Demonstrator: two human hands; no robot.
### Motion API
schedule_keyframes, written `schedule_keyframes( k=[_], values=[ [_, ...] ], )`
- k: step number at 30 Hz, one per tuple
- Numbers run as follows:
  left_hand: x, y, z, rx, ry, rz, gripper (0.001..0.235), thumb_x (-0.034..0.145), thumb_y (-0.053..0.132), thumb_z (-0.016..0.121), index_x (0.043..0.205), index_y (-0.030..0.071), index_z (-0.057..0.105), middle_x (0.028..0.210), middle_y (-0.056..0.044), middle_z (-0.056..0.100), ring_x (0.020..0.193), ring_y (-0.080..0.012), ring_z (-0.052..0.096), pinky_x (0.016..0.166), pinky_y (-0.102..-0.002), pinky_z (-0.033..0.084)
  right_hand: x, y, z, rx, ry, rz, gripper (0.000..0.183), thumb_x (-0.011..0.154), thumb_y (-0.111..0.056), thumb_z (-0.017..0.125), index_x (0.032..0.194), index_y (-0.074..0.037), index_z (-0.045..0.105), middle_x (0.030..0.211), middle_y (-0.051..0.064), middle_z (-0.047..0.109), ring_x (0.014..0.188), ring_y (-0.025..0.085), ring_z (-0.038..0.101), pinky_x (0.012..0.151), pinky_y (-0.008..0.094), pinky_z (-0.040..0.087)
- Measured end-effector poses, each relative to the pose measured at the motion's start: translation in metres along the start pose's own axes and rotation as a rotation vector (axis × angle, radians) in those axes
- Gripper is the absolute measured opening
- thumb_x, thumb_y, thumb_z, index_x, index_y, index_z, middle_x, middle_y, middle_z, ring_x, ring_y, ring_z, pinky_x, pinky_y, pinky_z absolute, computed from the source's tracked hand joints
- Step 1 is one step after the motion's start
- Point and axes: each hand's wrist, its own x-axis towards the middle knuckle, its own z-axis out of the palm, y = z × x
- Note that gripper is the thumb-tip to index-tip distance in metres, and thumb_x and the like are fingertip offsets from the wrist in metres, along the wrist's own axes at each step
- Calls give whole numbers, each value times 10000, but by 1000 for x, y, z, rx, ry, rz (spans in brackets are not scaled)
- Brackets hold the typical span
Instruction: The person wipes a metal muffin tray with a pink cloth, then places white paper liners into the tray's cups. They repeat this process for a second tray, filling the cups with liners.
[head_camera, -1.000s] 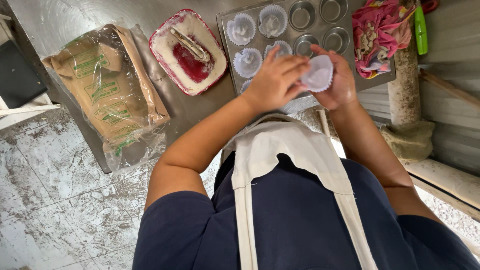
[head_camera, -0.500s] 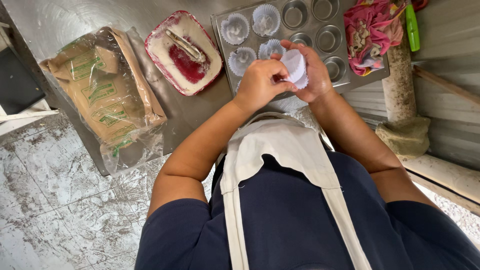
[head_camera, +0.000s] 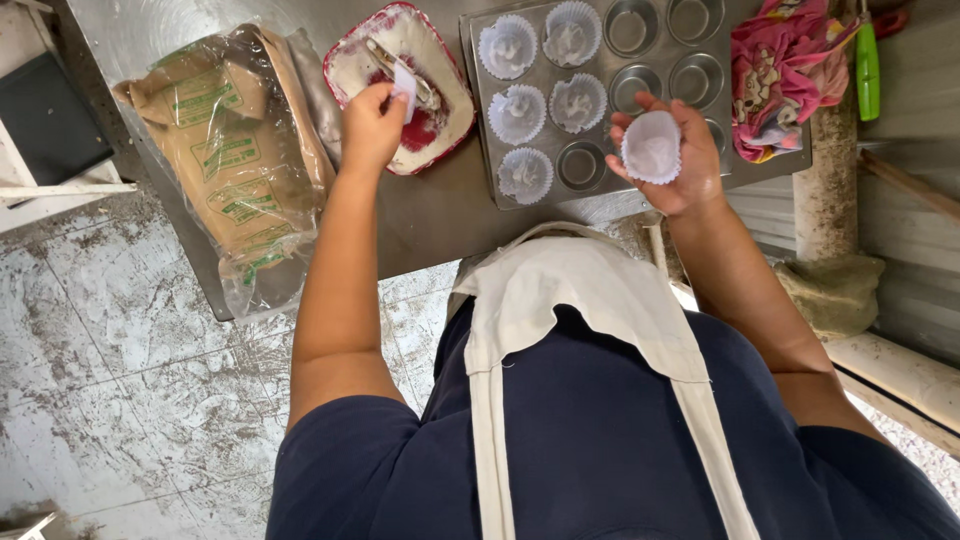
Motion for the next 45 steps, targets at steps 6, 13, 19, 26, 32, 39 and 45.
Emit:
schedule_keyframes(
  k=[6,13,19,26,32,39,45],
  values=[
    [5,-38,29,554,-196,-39,219,915,195,632,1037,84,776,1026,-224,721,976,-439,675,865,-517,533,-2,1,3,2,0,-1,443,1062,-451,527,1394,-162,576,1340,156,660,1178,277,660,990,539,549],
    [24,-58,64,540,-390,-81,307,818,126,612,1067,156,790,1059,-215,719,989,-412,677,884,-477,531,-6,2,9,-22,11,-15,465,1065,-456,529,1413,-149,563,1338,160,656,1174,281,657,979,529,553],
    [38,-85,92,614,-575,-140,246,892,263,686,1051,102,783,1076,-204,720,995,-393,688,883,-463,538,-10,-2,11,-39,17,-25,475,1062,-450,537,1421,-140,560,1335,161,656,1160,276,655,972,523,560],
    [38,-98,89,611,-669,-71,220,863,246,697,974,89,804,964,-200,734,878,-370,705,824,-441,552,-10,-6,8,-32,5,-25,477,1068,-452,543,1421,-133,570,1331,164,665,1154,278,662,953,514,559],
    [46,-65,40,223,-696,-546,214,895,199,693,1073,126,787,972,-68,731,803,-191,635,675,-438,532,-11,-8,1,10,-16,-9,480,1080,-447,529,1440,-132,569,1347,168,661,1175,288,669,984,516,565],
    [34,-13,15,-614,-590,-404,251,945,139,717,1135,-21,752,1044,-72,780,901,-146,726,838,-283,572,-23,-20,-11,68,-3,-60,489,1092,-445,510,1463,-131,563,1371,174,653,1176,289,673,981,519,576],
    [-17,83,99,-305,-731,148,223,969,154,718,1148,27,757,1025,-80,787,910,-149,708,836,-287,556,-41,-29,-17,104,5,-128,522,1096,-460,524,1492,-121,566,1302,162,620,1105,262,682,914,475,590]
  ],
)
